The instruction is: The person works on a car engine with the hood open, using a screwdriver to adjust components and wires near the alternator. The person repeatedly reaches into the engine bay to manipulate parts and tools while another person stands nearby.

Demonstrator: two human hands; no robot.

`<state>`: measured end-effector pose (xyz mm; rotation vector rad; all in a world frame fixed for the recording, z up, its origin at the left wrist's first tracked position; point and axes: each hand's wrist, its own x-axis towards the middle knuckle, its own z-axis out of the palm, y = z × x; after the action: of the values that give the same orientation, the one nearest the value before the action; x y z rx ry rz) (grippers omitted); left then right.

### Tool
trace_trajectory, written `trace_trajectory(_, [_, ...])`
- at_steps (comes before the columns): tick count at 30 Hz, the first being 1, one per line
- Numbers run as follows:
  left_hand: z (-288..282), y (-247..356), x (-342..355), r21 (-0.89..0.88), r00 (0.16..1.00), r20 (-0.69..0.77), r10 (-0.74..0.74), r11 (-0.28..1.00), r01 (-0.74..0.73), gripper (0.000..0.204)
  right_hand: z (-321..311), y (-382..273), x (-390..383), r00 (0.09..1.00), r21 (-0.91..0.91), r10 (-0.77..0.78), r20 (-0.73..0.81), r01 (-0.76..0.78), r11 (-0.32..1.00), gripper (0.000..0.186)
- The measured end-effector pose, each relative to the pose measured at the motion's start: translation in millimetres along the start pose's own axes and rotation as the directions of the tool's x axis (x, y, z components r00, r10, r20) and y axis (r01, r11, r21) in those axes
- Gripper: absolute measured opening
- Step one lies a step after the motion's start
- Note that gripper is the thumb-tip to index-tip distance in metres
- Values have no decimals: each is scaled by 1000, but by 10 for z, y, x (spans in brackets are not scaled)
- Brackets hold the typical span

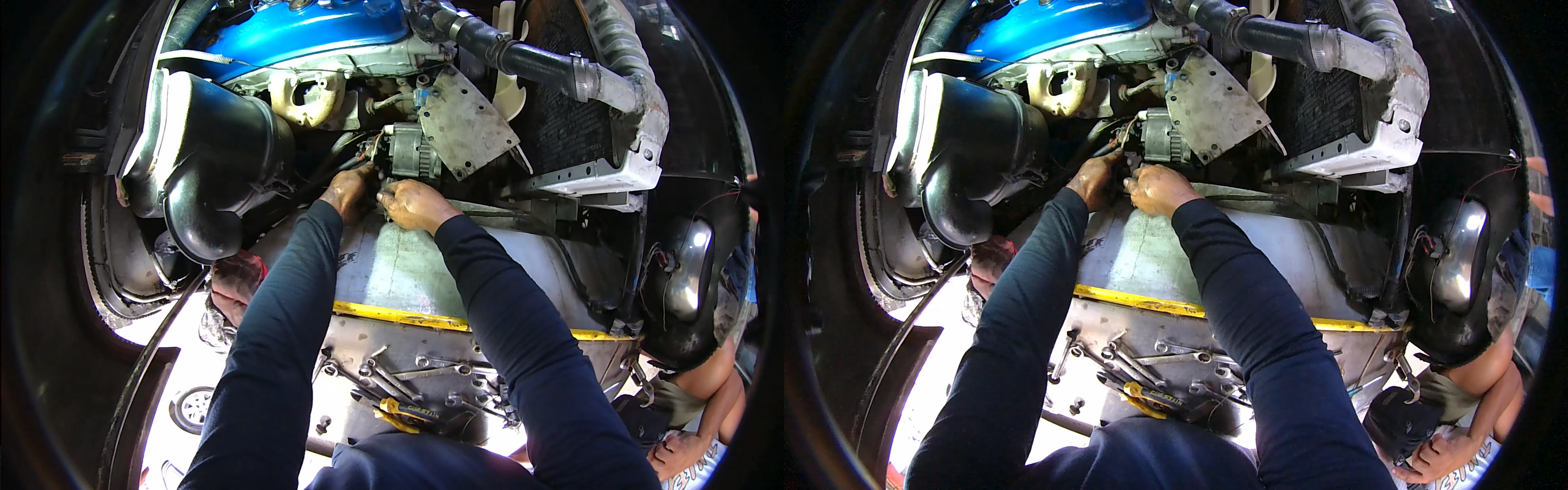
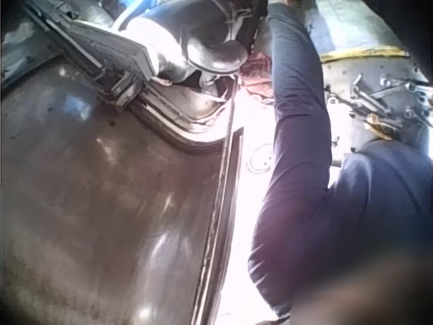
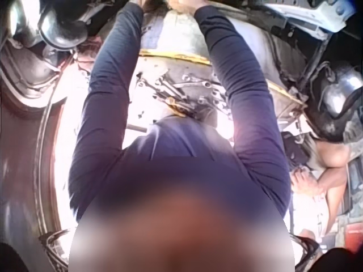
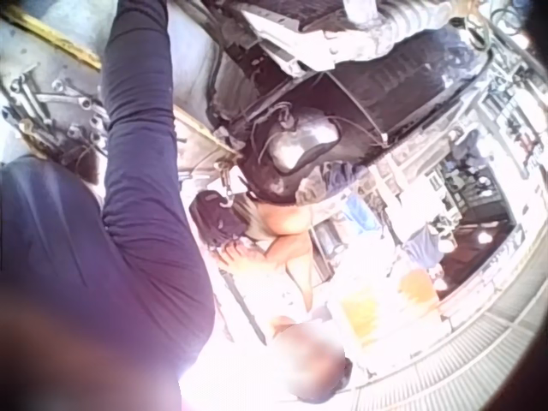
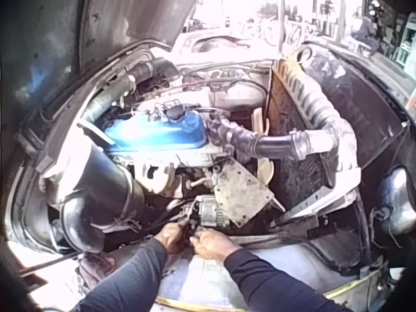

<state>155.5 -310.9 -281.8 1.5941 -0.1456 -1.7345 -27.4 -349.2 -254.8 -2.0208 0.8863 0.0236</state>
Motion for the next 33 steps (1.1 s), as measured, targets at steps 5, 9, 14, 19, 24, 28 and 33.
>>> trace_trajectory(5, [94, 63, -105, -242, 998, -25, -62, 969, 54, 24, 14, -8, 3, 999, -4, 34, 40, -34, 999, 50])
trace_trajectory(9, [87, -6, -17, -109, 985, -170, 39, 992, -58, 28, -9, -43, -4, 999, -6, 29, 43, -29, 1000, 50])
trace_trajectory(14, [66, 9, 34, 678, 867, -185, 463, 698, -229, 44, -67, -90, -24, 994, 6, 58, 95, -59, 998, 49])
trace_trajectory(19, [232, 116, -208, 946, 822, -199, 533, 323, 20, 46, -53, -92, -26, 991, -129, 60, 118, -44, 991, 46])
trace_trajectory(24, [324, 182, -227, 913, 794, -256, 551, 409, 10, 48, -4, -49, -18, 995, -134, 33, 95, -20, 991, 47])
trace_trajectory(28, [88, 144, -351, 972, 895, 0, 445, 212, -105, 45, -37, -69, -50, 999, -97, 14, 31, -11, 995, 52])
trace_trajectory(33, [74, -8, -554, 856, 898, -75, 434, 490, -166, 43, -221, -174, -44, 972, 10, 230, -44, -229, 973, 69])
